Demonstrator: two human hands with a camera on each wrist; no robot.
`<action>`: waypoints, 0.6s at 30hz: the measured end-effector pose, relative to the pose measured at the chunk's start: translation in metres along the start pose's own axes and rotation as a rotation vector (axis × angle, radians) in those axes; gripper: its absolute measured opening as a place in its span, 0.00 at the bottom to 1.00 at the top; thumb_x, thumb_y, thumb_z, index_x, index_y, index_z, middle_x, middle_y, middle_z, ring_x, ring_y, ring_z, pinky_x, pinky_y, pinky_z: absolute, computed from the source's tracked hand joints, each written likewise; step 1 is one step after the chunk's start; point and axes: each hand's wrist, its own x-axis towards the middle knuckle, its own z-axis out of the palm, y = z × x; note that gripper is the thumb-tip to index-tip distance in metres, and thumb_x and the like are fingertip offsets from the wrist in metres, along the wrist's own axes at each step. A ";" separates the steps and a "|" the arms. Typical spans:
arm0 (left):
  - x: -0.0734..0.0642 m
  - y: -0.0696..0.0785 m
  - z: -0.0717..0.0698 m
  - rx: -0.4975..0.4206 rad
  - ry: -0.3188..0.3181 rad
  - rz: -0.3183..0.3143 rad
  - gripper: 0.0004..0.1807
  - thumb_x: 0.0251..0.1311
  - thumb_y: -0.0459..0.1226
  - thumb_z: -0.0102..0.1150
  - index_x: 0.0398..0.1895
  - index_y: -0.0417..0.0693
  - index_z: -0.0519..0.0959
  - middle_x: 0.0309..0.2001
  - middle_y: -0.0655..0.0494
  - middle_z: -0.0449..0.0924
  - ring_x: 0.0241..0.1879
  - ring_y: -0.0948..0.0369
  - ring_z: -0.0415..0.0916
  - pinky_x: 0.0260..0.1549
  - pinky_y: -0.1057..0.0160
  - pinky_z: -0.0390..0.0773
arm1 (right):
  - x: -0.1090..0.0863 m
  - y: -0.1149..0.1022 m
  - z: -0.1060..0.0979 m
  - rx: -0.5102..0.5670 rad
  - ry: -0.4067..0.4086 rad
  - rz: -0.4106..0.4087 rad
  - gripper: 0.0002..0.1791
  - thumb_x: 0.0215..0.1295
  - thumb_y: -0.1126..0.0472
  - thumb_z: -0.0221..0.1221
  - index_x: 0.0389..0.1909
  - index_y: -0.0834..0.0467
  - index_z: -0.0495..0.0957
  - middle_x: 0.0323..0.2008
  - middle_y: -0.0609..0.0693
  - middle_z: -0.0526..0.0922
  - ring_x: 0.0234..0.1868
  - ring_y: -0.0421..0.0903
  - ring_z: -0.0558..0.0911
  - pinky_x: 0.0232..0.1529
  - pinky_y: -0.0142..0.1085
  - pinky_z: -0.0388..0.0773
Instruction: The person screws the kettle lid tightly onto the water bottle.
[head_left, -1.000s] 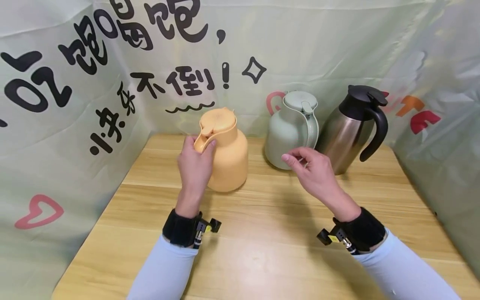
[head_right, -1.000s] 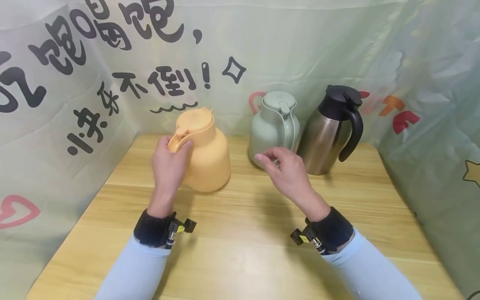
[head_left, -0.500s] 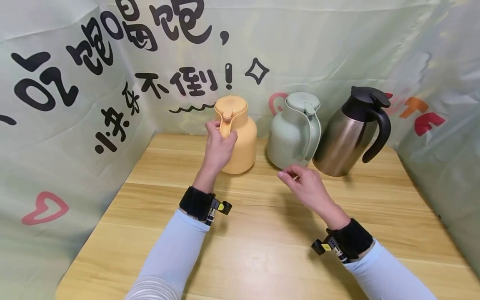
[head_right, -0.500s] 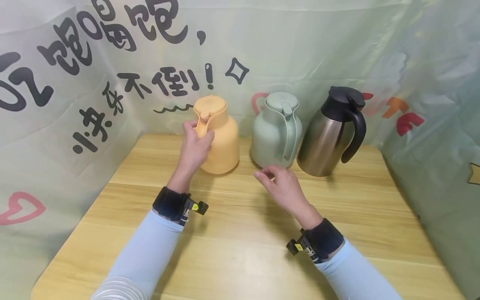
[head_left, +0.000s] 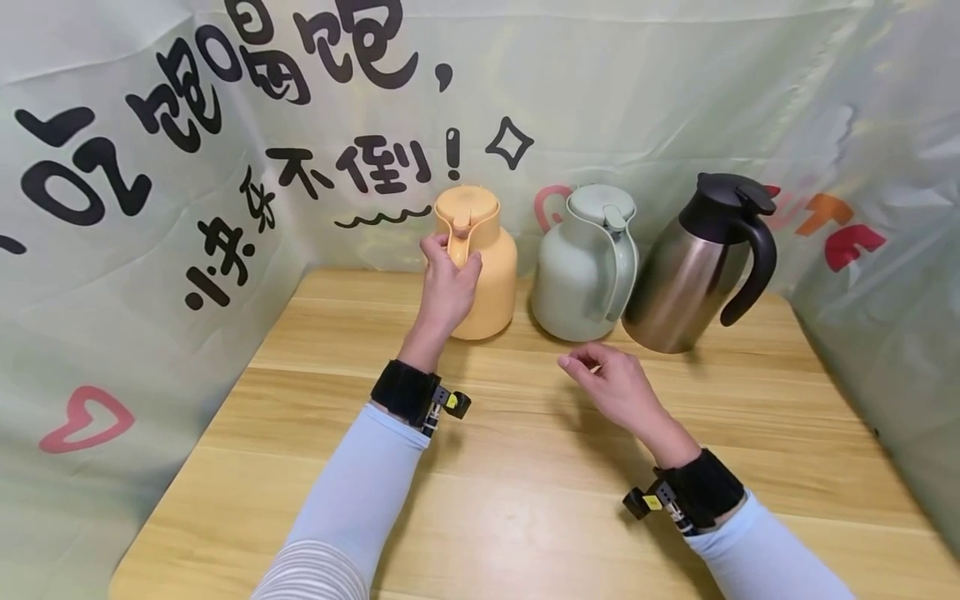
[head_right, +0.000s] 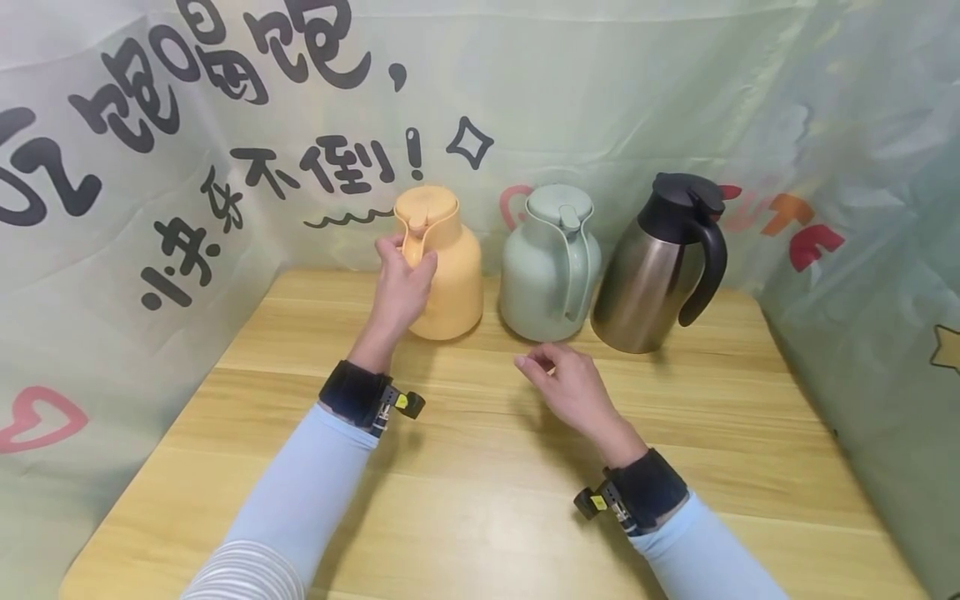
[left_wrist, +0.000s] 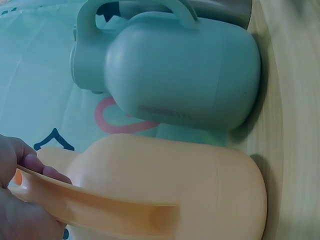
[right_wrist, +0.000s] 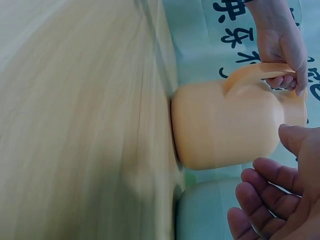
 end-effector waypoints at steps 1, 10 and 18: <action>0.001 0.000 0.000 0.004 0.000 0.003 0.30 0.73 0.38 0.59 0.68 0.41 0.56 0.65 0.31 0.71 0.66 0.46 0.75 0.66 0.50 0.75 | -0.001 0.001 0.000 -0.002 -0.001 0.003 0.17 0.76 0.44 0.62 0.44 0.54 0.87 0.39 0.50 0.89 0.39 0.48 0.85 0.41 0.43 0.80; 0.008 0.000 0.002 0.029 -0.007 -0.002 0.29 0.74 0.39 0.58 0.68 0.41 0.55 0.64 0.30 0.72 0.65 0.47 0.76 0.65 0.51 0.76 | -0.006 0.010 0.002 -0.002 -0.014 0.019 0.15 0.77 0.46 0.62 0.41 0.53 0.86 0.36 0.49 0.87 0.37 0.47 0.83 0.40 0.42 0.78; 0.011 0.004 0.004 0.065 0.003 -0.035 0.30 0.74 0.40 0.58 0.68 0.42 0.55 0.62 0.30 0.74 0.62 0.46 0.78 0.62 0.50 0.77 | -0.011 0.017 0.003 0.006 -0.029 0.055 0.15 0.77 0.46 0.62 0.43 0.54 0.87 0.38 0.49 0.89 0.41 0.48 0.84 0.44 0.43 0.79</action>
